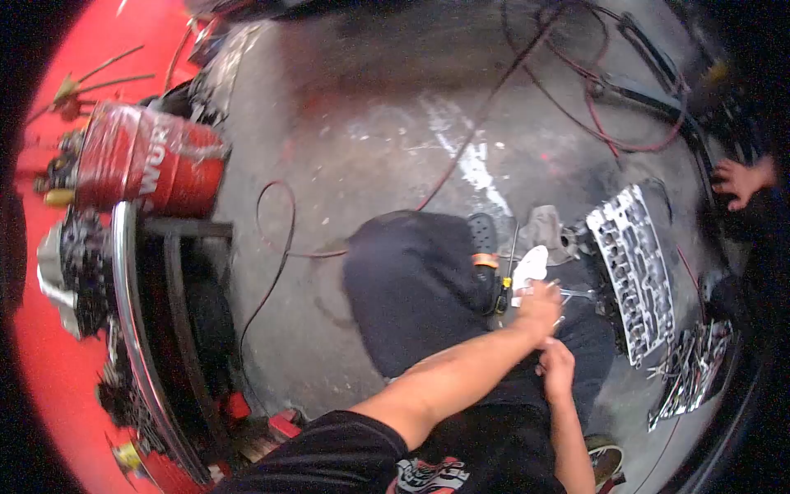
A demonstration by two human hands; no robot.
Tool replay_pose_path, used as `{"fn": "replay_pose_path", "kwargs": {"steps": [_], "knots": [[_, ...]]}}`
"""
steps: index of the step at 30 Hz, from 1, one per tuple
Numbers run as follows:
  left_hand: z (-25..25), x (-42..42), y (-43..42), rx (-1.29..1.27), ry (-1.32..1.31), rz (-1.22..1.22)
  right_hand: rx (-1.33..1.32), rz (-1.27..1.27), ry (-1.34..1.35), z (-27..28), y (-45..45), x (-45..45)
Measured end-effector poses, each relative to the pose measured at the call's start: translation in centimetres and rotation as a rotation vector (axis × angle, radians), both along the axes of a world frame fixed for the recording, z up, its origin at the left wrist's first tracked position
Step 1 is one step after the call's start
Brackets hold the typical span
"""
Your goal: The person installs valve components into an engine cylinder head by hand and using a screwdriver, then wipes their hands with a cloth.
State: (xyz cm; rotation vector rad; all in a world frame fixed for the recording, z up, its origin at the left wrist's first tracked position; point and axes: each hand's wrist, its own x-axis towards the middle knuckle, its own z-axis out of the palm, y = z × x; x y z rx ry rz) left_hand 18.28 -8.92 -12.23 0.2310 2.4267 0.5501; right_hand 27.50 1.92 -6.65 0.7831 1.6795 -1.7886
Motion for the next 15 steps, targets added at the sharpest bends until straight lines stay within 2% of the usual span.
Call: {"fn": "replay_pose_path", "kwargs": {"steps": [1, 2, 3, 5, 6, 7, 8, 10, 11, 12, 13, 14, 15], "knots": [[0.8, -0.7, 2.4, 0.122, 0.077, 0.128, -0.058, -0.077, 0.001, -0.2, 0.8, 0.9], [4.3, -0.9, 3.2, 0.099, 0.245, 0.069, -0.012, -0.007, 0.056, -1.7, 2.6, 2.4], [5.6, -0.6, 4.5, 0.112, 0.531, 0.137, 0.038, 0.059, 0.109, -3.0, 3.7, 3.6], [13.1, -1.2, 3.2, 0.386, 0.459, 0.04, 0.197, 0.105, 0.096, -2.1, 4.0, 3.8], [15.9, -1.0, 2.5, 0.502, 0.562, 0.024, 0.206, 0.102, 0.062, -2.2, 4.3, 3.6], [19.4, -0.4, 0.1, 0.539, 0.744, -0.006, 0.209, 0.092, 0.022, -2.1, 4.9, 3.6], [21.4, 0.3, -2.0, 0.687, 0.934, 0.048, 0.205, 0.087, -0.018, -2.2, 5.4, 3.5], [23.7, 2.4, -7.4, 0.833, 1.161, 0.153, 0.187, 0.091, -0.093, -2.8, 6.2, 3.3], [23.7, 3.3, -10.3, 0.782, 1.253, 0.213, 0.173, 0.109, -0.13, -3.5, 6.8, 3.5], [23.1, 4.6, -13.2, 0.768, 1.137, 0.289, 0.154, 0.11, -0.158, -4.0, 7.1, 3.6], [20.5, 6.0, -15.1, 0.623, 1.031, 0.308, 0.132, 0.115, -0.184, -4.2, 7.1, 3.6], [18.9, 7.7, -16.9, 0.452, 0.891, 0.339, 0.142, -0.071, -0.182, -0.7, 3.7, 2.5], [17.1, 10.1, -18.3, 0.293, 0.652, 0.349, 0.153, -0.092, -0.186, 0.3, 2.4, 2.2]]}}
